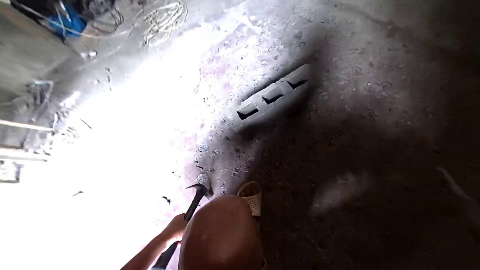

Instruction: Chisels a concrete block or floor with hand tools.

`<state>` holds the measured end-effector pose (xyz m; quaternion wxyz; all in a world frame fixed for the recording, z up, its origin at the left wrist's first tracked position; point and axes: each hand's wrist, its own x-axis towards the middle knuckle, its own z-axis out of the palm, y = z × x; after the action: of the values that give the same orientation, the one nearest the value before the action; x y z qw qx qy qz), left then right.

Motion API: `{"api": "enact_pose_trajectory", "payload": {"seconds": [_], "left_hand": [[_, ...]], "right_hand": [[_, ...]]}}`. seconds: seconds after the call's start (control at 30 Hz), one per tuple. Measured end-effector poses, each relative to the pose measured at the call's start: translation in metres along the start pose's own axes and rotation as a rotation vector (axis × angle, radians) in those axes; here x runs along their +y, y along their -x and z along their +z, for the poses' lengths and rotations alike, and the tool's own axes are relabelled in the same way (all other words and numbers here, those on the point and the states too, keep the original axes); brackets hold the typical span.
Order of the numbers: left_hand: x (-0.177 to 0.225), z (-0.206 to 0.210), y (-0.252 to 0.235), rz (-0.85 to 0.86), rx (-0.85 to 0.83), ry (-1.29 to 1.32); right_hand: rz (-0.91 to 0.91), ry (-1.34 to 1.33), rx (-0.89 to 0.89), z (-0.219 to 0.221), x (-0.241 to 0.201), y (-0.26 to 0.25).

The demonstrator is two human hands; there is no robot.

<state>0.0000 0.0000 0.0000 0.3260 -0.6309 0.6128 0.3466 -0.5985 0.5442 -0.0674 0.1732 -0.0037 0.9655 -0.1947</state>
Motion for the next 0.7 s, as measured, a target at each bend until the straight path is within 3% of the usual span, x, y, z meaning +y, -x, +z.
{"api": "enact_pose_trajectory", "payload": {"seconds": [0.03, 0.07, 0.13, 0.2, 0.3, 0.43, 0.57, 0.63, 0.7], "left_hand": [[-0.008, -0.005, -0.018, 0.019, -0.022, 0.011], [-0.006, -0.017, -0.026, 0.005, -0.084, 0.031], [0.008, -0.048, -0.034, -0.044, -0.213, 0.047], [0.012, -0.077, -0.052, -0.066, -0.352, 0.059], [0.017, -0.115, -0.086, -0.070, -0.582, 0.062], [0.049, -0.142, -0.113, -0.078, -0.727, -0.108], [0.066, -0.141, -0.110, -0.154, -0.772, -0.020], [0.065, -0.144, -0.108, -0.154, -0.778, 0.020], [0.055, -0.144, -0.107, -0.137, -0.784, 0.034]], "right_hand": [[-0.106, 0.076, -0.026, -0.002, -0.002, -0.008], [-0.059, 0.134, -0.114, -0.013, -0.031, -0.004], [0.134, 0.271, -0.223, -0.031, -0.132, 0.020], [0.155, 0.287, -0.154, -0.030, -0.221, 0.041], [0.016, 0.220, -0.044, -0.007, -0.318, 0.034], [-0.473, 0.211, 0.014, 0.044, -0.461, 0.032], [-0.901, 0.247, -0.015, 0.112, -0.597, 0.039], [-0.958, 0.208, -0.088, 0.154, -0.639, 0.033], [-0.886, 0.170, -0.152, 0.193, -0.662, 0.036]]}}
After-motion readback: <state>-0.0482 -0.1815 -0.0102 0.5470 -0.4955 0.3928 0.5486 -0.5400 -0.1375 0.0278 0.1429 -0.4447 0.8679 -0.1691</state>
